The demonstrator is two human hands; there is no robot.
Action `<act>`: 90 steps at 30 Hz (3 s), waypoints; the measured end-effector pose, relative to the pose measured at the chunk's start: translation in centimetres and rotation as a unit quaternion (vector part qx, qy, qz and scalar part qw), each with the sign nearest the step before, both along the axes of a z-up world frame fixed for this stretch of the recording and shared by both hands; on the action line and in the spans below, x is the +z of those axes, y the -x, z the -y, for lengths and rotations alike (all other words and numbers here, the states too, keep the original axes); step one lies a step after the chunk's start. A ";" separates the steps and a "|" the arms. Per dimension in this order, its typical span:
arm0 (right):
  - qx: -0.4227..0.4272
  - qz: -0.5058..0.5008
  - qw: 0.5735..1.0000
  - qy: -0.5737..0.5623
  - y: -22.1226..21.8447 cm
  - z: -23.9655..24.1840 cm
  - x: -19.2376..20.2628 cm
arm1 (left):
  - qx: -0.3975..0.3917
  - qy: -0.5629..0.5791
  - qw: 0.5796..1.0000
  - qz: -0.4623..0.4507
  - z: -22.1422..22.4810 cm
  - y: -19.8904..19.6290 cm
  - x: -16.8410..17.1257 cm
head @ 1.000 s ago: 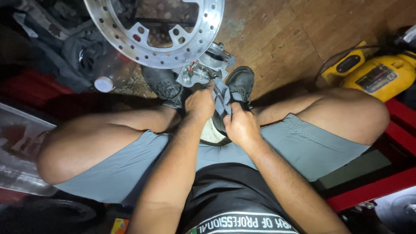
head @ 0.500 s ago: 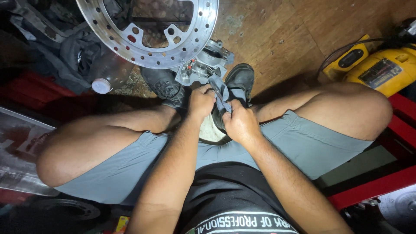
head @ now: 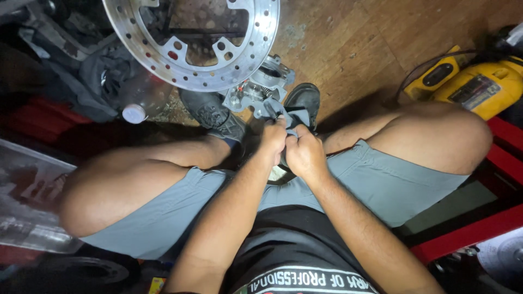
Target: The person sits on the workshop floor and services a motorcycle brake caliper. He wipes the caliper with a gray cloth, uses a socket wrench on its bolts, picks small parts from a tray on the workbench, and sprays the assembly with an aerosol can while a brake disc lies nearby.
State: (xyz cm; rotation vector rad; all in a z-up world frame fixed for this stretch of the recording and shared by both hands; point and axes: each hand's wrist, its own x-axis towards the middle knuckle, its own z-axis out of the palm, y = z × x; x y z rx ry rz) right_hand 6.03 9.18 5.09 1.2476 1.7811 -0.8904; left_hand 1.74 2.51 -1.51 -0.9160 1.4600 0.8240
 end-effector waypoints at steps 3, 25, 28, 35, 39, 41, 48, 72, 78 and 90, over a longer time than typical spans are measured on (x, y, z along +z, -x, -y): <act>-0.024 -0.150 0.985 -0.080 -2.5 0.7 -2.8 | -0.058 0.026 0.998 -0.012 0.1 -2.6 -3.6; -0.137 -0.148 0.969 -0.140 -2.7 3.3 -4.2 | -0.213 0.025 0.973 -0.090 4.2 -6.3 -10.4; -0.090 -0.196 0.962 -0.167 -2.3 3.4 -4.5 | -0.228 0.024 0.965 -0.125 5.3 -7.7 -12.7; -0.048 -0.265 0.949 -0.164 -2.0 3.3 -4.3 | -0.221 0.030 0.960 -0.167 6.6 -10.0 -14.8; -0.058 -0.267 0.948 -0.161 -1.2 3.0 -3.9 | -0.214 0.035 0.965 -0.145 6.2 -9.0 -14.9; -0.050 -0.260 0.951 -0.162 -1.7 2.9 -4.3 | -0.207 0.030 0.967 -0.146 6.0 -8.9 -14.6; -0.059 -0.186 0.971 -0.141 -2.4 2.9 -4.0 | -0.212 0.035 0.964 -0.158 5.5 -9.0 -13.6; -0.065 -0.186 0.969 -0.152 -2.6 3.9 -4.4 | -0.205 0.004 0.972 -0.115 4.9 -6.6 -11.5; -0.066 -0.186 0.967 -0.162 -1.8 4.0 -3.2 | -0.206 -0.014 0.972 -0.114 5.0 -6.4 -11.6; -0.104 -0.109 0.985 -0.087 -3.0 2.9 -3.4 | -0.219 0.000 0.970 -0.103 3.8 -5.4 -9.1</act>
